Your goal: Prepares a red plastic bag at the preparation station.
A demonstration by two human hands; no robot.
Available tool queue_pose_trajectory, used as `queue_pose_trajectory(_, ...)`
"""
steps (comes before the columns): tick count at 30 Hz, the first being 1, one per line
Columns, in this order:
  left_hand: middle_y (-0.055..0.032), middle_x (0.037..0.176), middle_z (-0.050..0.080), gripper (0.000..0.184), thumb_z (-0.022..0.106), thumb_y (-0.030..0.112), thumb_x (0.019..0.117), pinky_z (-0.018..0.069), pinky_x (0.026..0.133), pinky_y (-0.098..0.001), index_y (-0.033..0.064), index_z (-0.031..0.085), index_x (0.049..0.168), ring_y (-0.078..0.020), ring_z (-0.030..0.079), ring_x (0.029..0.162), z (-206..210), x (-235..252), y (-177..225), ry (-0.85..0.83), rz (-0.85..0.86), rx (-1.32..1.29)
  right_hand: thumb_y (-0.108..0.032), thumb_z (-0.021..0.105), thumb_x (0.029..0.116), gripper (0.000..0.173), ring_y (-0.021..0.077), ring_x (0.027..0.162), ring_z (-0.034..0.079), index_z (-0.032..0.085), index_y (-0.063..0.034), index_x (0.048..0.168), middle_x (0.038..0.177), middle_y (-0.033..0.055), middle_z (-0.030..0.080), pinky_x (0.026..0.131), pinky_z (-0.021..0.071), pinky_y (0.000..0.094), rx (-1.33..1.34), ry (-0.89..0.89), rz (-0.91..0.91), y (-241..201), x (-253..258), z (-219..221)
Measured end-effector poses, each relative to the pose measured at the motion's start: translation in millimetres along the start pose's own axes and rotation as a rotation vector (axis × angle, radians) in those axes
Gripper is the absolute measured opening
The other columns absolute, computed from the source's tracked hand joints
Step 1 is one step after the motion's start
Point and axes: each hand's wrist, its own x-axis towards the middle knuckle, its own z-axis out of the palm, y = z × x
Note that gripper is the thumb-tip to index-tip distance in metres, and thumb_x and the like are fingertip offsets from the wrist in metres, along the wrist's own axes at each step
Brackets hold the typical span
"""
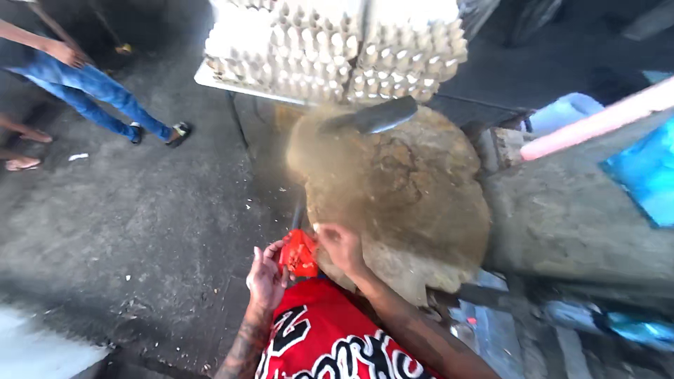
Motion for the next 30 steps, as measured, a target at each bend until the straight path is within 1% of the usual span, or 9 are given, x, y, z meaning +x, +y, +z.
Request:
queue_pose_trajectory(4,-0.0042,0.108,0.074,0.066,0.036,0.065,0.1004,0.0482,0.048,-0.0187,0.0109,0.065,0.125,-0.003,0.058,0.055,15,-24,35,-0.127,0.046,0.044,-0.008,0.06,0.0971,0.023,0.0417,0.108,0.067,0.071,0.0079,0.11,0.11,0.0275,0.071,0.101,0.0497,0.0587,-0.243,-0.933,0.012,-21,1,37)
queue_pose_trajectory(6,-0.0035,0.113,0.073,0.063,0.047,0.069,0.0967,0.0496,0.051,-0.018,0.0183,0.067,0.129,-0.002,0.06,0.059,20,-40,57,-0.238,0.111,0.045,-0.007,0.057,0.0979,0.027,0.0442,0.12,0.063,0.072,0.0047,0.118,0.121,0.0272,0.07,0.108,0.0448,0.0605,-0.402,-1.088,-0.104,-14,6,52)
queue_pose_trajectory(9,-0.0044,0.124,0.072,0.061,0.05,0.068,0.0947,0.0514,0.054,-0.0196,0.0227,0.07,0.13,-0.004,0.064,0.065,17,-61,87,-0.249,0.305,0.003,-0.018,0.055,0.1021,0.037,0.0423,0.13,0.059,0.066,-0.0059,0.136,0.132,0.0236,0.067,0.112,0.0415,0.0615,-0.585,-1.136,-0.106,-8,17,54)
queue_pose_trajectory(14,-0.0092,0.127,0.07,0.061,0.055,0.066,0.0928,0.0517,0.05,-0.0227,0.0167,0.072,0.123,-0.009,0.066,0.064,-8,-62,107,-0.099,0.465,-0.052,-0.027,0.064,0.099,0.038,0.0472,0.127,0.058,0.07,-0.0039,0.128,0.131,0.0273,0.065,0.109,0.0422,0.0677,-0.573,-1.046,-0.039,-6,31,39)
queue_pose_trajectory(17,-0.0071,0.124,0.071,0.06,0.055,0.066,0.0933,0.0527,0.051,-0.0227,0.0162,0.072,0.123,-0.0089,0.067,0.067,-14,-55,95,-0.075,0.412,0.023,-0.025,0.059,0.1021,0.034,0.0472,0.118,0.063,0.068,0.0002,0.123,0.121,0.0285,0.067,0.101,0.0466,0.0671,-0.568,-1.016,0.07,-5,41,24)
queue_pose_trajectory(21,-0.0032,0.121,0.073,0.059,0.054,0.068,0.0928,0.0521,0.049,-0.0215,0.02,0.074,0.12,-0.0066,0.066,0.063,-10,-42,83,-0.013,0.349,0.079,-0.022,0.057,0.1034,0.035,0.0429,0.123,0.061,0.066,-0.003,0.132,0.128,0.0251,0.066,0.105,0.0453,0.0641,-0.572,-0.971,0.202,7,62,1)
queue_pose_trajectory(25,-0.0035,0.113,0.075,0.06,0.053,0.07,0.0922,0.0518,0.046,-0.0211,0.0181,0.074,0.116,-0.0068,0.066,0.059,-15,-23,80,0.076,0.286,0.148,-0.027,0.056,0.1041,0.039,0.0371,0.127,0.061,0.069,-0.0003,0.128,0.131,0.0229,0.066,0.112,0.0445,0.0547,-0.402,-0.568,0.184,20,91,-27)
queue_pose_trajectory(27,-0.0039,0.114,0.075,0.061,0.032,0.061,0.1036,0.0485,0.044,-0.0184,0.0132,0.068,0.117,-0.0037,0.061,0.054,-24,-8,70,0.108,0.227,0.217,-0.032,0.055,0.1049,0.047,0.0385,0.136,0.054,0.062,0.002,0.137,0.142,0.0239,0.059,0.117,0.0395,0.0543,-0.446,-0.358,0.211,27,130,-45)
queue_pose_trajectory(30,-0.0006,0.106,0.076,0.067,0.005,0.042,0.107,0.0438,0.042,-0.015,0.008,0.061,0.119,-0.0002,0.055,0.05,-30,10,51,0.182,0.063,0.314,-0.041,0.059,0.1037,0.063,0.0416,0.144,0.044,0.048,0.0001,0.15,0.156,0.0248,0.045,0.118,0.0345,0.0598,-0.595,-0.202,0.227,61,196,-59)
